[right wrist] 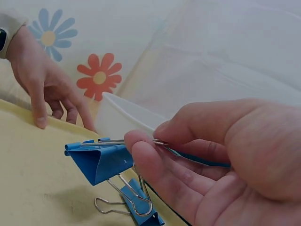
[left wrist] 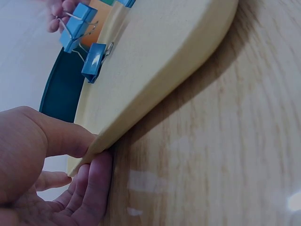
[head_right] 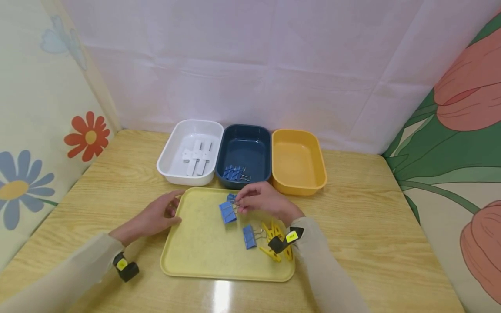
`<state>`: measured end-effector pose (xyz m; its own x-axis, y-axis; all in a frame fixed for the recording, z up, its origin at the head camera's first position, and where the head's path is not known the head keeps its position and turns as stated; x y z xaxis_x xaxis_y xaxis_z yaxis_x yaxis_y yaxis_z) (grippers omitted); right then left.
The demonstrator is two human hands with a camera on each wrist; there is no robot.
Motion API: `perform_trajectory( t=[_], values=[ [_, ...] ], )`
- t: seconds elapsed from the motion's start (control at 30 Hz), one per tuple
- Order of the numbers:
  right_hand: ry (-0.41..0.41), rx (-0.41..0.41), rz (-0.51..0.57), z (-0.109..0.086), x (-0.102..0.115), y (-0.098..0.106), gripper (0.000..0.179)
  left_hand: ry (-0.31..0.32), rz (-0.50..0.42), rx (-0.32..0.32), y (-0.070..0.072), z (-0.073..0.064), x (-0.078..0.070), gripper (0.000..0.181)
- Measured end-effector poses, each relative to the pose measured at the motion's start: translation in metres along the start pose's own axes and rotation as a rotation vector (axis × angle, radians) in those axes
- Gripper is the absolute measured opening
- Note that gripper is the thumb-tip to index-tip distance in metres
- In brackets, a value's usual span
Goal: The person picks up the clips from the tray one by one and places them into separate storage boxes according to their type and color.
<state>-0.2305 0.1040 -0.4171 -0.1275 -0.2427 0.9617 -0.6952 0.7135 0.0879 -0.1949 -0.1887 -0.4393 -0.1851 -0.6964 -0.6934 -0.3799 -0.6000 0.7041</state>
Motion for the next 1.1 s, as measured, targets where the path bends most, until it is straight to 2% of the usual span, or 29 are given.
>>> perform_trajectory(
  t=[0.3, 0.5, 0.73, 0.97, 1.1],
  values=[
    [0.028, -0.065, 0.067, -0.001, 0.008, 0.005, 0.021, 0.004, 0.004, -0.003, -0.002, 0.001, 0.004, 0.075],
    [0.039, -0.154, 0.158, -0.003, 0.014, 0.011, 0.017, 0.013, 0.002, 0.0, -0.003, 0.001, 0.005, 0.075],
    [0.119, -0.226, 0.278, -0.003, 0.025, 0.018, 0.009, 0.021, -0.004, 0.007, -0.002, 0.001, 0.003, 0.076],
    [0.129, -0.284, 0.339, 0.0, 0.039, 0.024, 0.015, 0.022, 0.002, 0.009, 0.0, 0.0, 0.0, 0.075],
    [0.142, -0.315, 0.347, 0.003, 0.046, 0.027, 0.011, 0.021, 0.005, 0.009, 0.001, 0.0, 0.0, 0.076]
  ],
)
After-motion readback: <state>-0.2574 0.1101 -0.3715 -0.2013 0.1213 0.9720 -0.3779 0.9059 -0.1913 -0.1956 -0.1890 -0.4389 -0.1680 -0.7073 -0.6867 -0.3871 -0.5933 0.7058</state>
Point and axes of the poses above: each hand's wrist, its own z-axis towards the middle knuckle, its own y-axis out of the back of the hand, x = y × z, the point moved 4 cm from there along z, towards the middle knuckle, and after that the axes turned 5 degrees about x, right-handed, at the moved point
